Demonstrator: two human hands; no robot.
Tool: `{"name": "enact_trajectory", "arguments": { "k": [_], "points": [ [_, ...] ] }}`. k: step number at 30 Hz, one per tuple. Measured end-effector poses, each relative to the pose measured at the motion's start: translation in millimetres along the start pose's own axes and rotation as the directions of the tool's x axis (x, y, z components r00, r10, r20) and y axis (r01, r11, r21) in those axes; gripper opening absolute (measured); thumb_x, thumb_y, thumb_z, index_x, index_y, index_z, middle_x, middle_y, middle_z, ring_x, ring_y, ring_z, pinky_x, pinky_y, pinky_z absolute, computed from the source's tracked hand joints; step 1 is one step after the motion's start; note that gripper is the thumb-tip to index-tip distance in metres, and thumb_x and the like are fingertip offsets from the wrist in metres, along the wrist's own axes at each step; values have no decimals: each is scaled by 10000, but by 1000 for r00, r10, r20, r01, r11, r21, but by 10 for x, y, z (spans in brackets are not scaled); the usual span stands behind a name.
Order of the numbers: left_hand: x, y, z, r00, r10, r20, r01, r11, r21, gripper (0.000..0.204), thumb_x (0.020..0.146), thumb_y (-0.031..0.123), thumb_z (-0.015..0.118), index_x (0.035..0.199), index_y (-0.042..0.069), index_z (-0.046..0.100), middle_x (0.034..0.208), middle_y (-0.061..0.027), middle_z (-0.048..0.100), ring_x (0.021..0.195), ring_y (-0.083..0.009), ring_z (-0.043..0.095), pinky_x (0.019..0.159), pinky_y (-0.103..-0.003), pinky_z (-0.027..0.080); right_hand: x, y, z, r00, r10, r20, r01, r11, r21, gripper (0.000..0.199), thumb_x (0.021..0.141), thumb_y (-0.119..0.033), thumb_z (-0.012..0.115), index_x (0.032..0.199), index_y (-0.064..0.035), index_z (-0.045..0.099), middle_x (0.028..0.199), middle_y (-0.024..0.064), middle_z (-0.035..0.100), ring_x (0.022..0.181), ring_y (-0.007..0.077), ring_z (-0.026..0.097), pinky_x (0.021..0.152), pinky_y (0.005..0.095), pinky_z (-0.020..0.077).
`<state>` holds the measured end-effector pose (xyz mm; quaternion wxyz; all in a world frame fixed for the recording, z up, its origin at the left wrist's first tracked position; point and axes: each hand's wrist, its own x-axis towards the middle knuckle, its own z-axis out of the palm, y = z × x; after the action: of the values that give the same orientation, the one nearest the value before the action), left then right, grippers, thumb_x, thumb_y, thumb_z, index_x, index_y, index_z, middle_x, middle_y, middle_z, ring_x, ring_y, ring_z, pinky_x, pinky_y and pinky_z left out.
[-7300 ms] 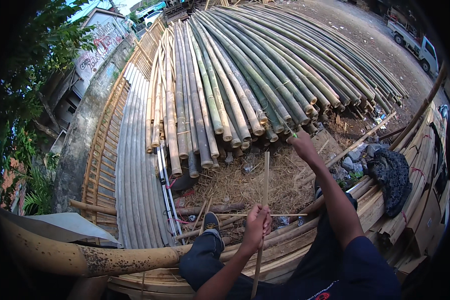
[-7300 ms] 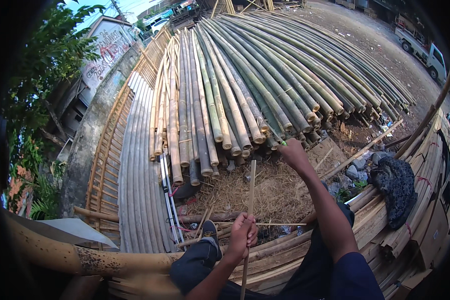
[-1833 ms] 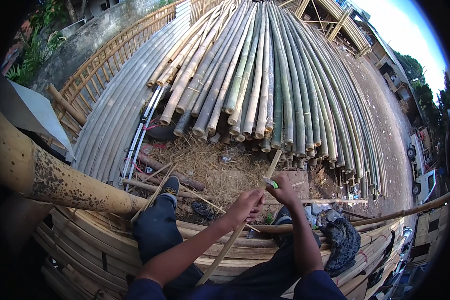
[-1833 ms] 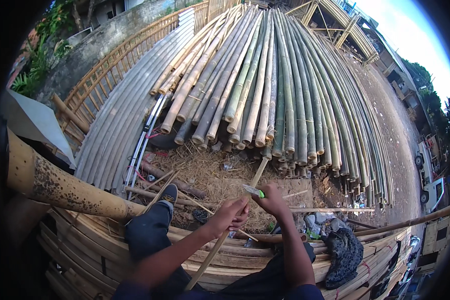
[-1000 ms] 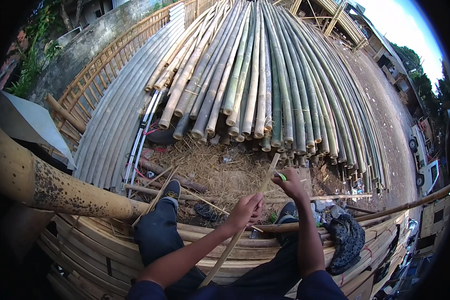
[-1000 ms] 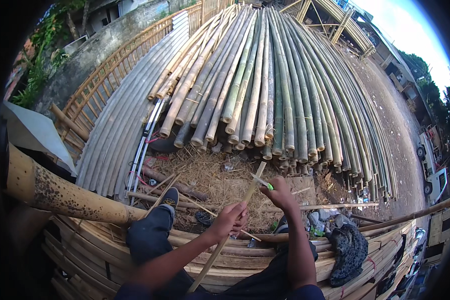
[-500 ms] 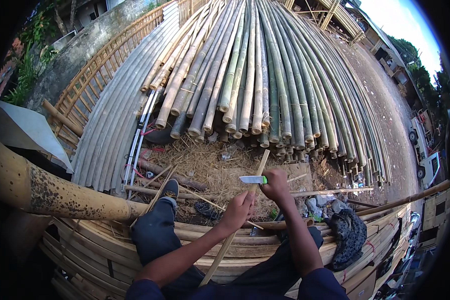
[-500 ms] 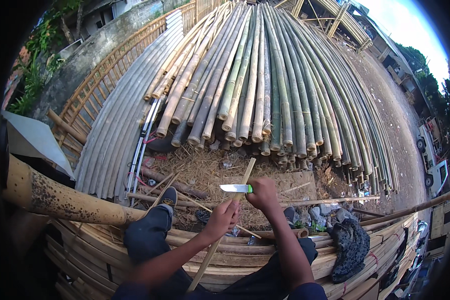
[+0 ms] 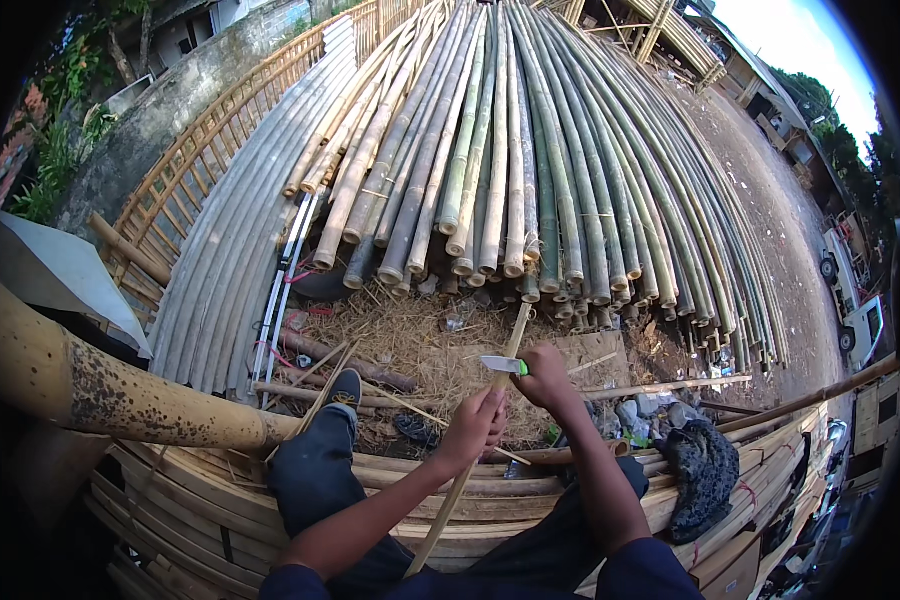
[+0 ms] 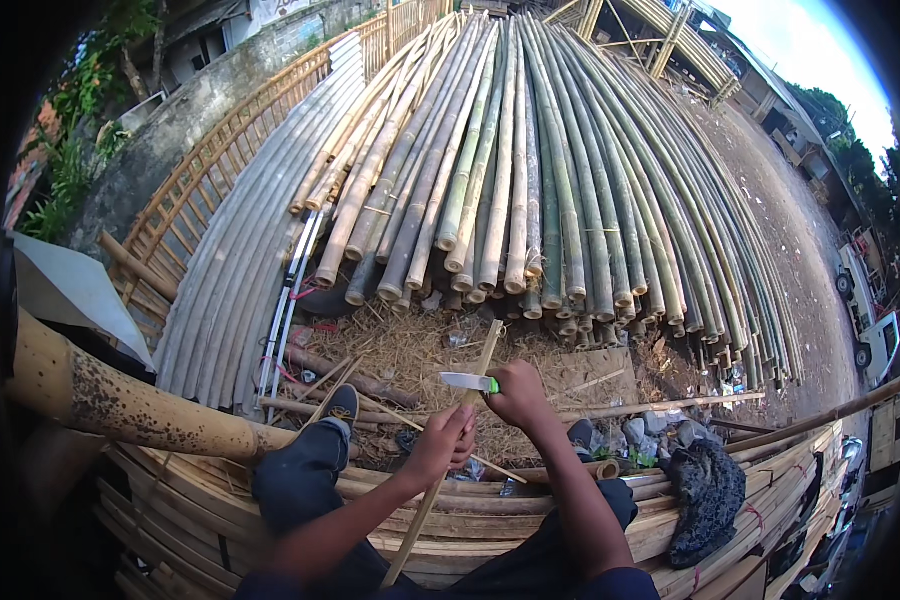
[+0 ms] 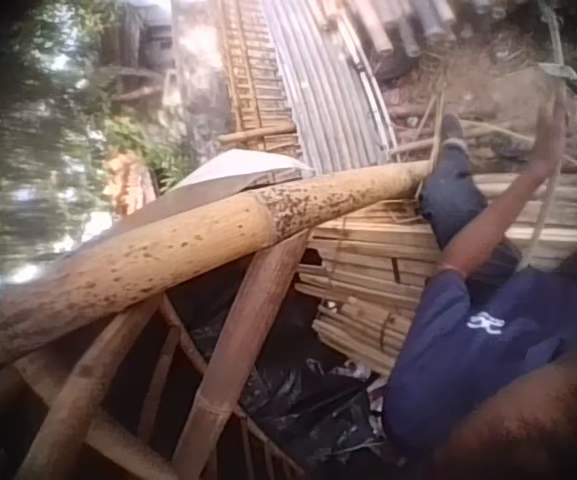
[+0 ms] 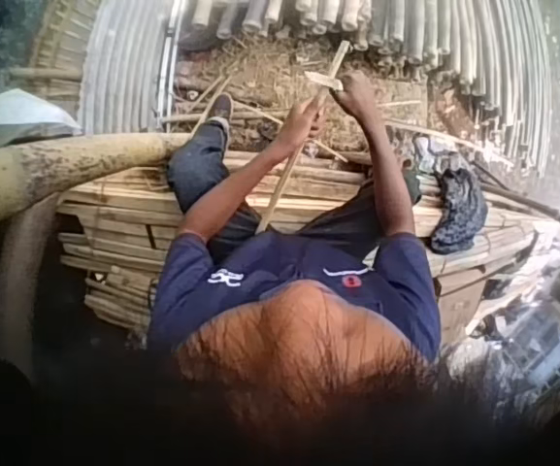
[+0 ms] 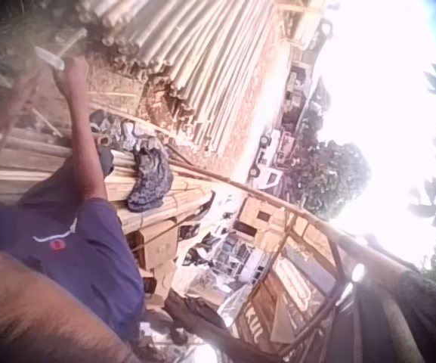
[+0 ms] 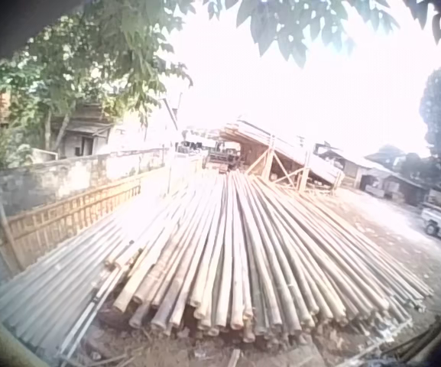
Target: Preparing bamboo poles and thin bamboo strips using a knife.
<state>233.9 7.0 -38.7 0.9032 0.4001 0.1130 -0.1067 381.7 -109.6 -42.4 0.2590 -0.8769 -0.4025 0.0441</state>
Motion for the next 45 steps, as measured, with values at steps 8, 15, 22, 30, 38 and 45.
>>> {"name": "enact_trajectory", "arguments": {
  "k": [8, 15, 22, 30, 38, 45],
  "points": [
    [77, 19, -70, 999, -53, 8, 53, 998, -12, 337, 998, 371, 350, 796, 102, 372, 540, 56, 271, 393, -33, 247, 342, -193, 222, 42, 189, 25, 958, 273, -83, -280, 957, -79, 216, 690, -221, 578, 683, -11, 630, 704, 228, 599, 720, 412, 584, 680, 501, 456],
    [-217, -425, 461, 987, -71, 147, 38, 975, 218, 318, 1003, 347, 339, 793, 109, 361, 537, 40, 282, 397, -51, 241, 342, -190, 219, -68, 1174, -281, 651, 704, -286, -654, 710, 260, 310, 735, -238, 534, 648, 59, 557, 543, 205, 527, 546, 295, 569, 553, 448, 395],
    [114, -87, -20, 973, -189, 134, 211, 962, -171, 339, 988, 389, 366, 808, 102, 379, 537, 38, 276, 379, -50, 230, 319, -199, 215, 68, 437, -350, 933, 347, -96, -294, 889, 351, 331, 744, -228, 587, 581, 39, 481, 479, 75, 413, 475, 140, 385, 493, 375, 339],
    [59, -89, 34, 980, -142, 141, 185, 911, -369, 378, 975, 442, 381, 756, 134, 376, 489, 57, 220, 357, -40, 182, 304, -194, 156, 10, 111, -46, 998, -32, 58, 29, 998, 62, 200, 677, -201, 616, 636, -8, 585, 635, 219, 560, 633, 415, 545, 608, 469, 428],
    [117, -4, -20, 987, -133, 95, 159, 923, -350, 389, 979, 441, 368, 735, 138, 377, 483, 65, 214, 348, -35, 175, 302, -191, 153, 20, 41, 109, 960, -17, -278, -2, 998, -70, 132, 621, -175, 601, 593, -50, 572, 603, 177, 562, 595, 372, 566, 566, 462, 440],
    [-161, -337, 252, 915, -279, 292, 330, 933, -142, 366, 990, 402, 354, 760, 118, 365, 497, 58, 231, 350, -43, 211, 305, -195, 184, -16, 961, -709, 514, 648, -562, -635, 728, 259, 285, 779, -211, 549, 689, 58, 581, 598, 226, 559, 572, 379, 566, 569, 465, 403]
  ]
}}
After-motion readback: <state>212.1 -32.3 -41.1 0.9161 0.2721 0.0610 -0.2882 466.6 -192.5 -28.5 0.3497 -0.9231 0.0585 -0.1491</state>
